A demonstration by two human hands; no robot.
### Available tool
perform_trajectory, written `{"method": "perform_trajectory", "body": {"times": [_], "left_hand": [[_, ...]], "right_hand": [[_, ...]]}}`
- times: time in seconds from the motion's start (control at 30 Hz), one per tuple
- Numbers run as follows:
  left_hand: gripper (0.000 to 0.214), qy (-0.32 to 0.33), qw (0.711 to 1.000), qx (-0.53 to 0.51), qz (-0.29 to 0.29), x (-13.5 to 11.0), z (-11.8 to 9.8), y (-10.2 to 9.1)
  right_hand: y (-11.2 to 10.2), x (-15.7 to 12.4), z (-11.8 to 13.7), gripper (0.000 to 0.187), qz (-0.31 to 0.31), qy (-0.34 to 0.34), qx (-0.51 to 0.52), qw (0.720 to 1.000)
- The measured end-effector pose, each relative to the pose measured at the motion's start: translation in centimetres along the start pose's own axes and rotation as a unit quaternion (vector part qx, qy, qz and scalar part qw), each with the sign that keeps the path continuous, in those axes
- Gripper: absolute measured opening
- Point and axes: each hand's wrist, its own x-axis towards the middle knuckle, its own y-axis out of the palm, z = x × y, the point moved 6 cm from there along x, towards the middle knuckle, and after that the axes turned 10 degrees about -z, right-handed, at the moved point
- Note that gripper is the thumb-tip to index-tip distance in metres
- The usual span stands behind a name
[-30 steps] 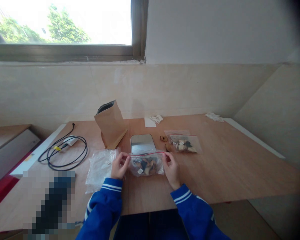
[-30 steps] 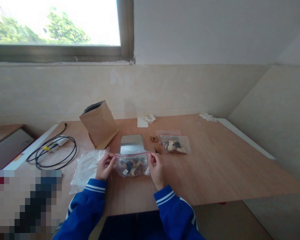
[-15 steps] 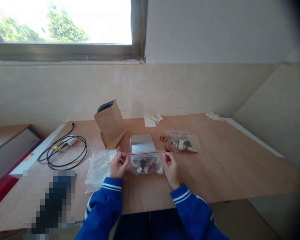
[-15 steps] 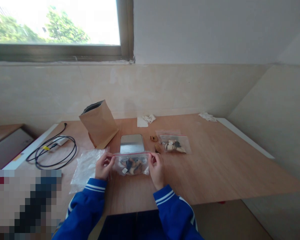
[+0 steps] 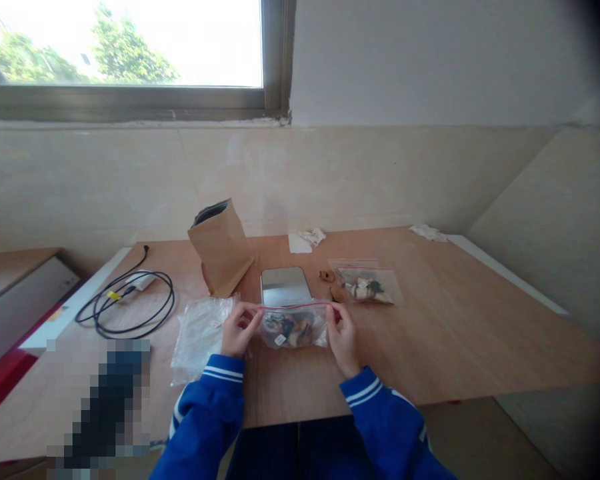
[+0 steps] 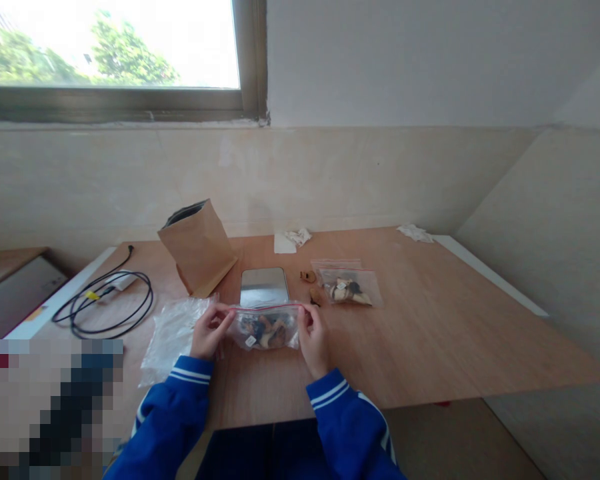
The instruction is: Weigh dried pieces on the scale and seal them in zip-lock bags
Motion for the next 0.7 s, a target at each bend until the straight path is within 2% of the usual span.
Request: {"method": "perform_trajectory", "body": {"times": [0.5,0.7], "left_hand": [[0.024,0.019,0.999,0.011,-0.031,-0.13,-0.8,-0.38],[0.026,0.004,1.0,-0.009,-0.03,-0.1,-0.56,-0.45]], "right_hand": [[0.16,-0.02,0.59,0.022,0.01,-0.021,0.027,0.999],[0.49,-0.27,0.3,0.023,0.038,0.004,0.047,0.998]]}}
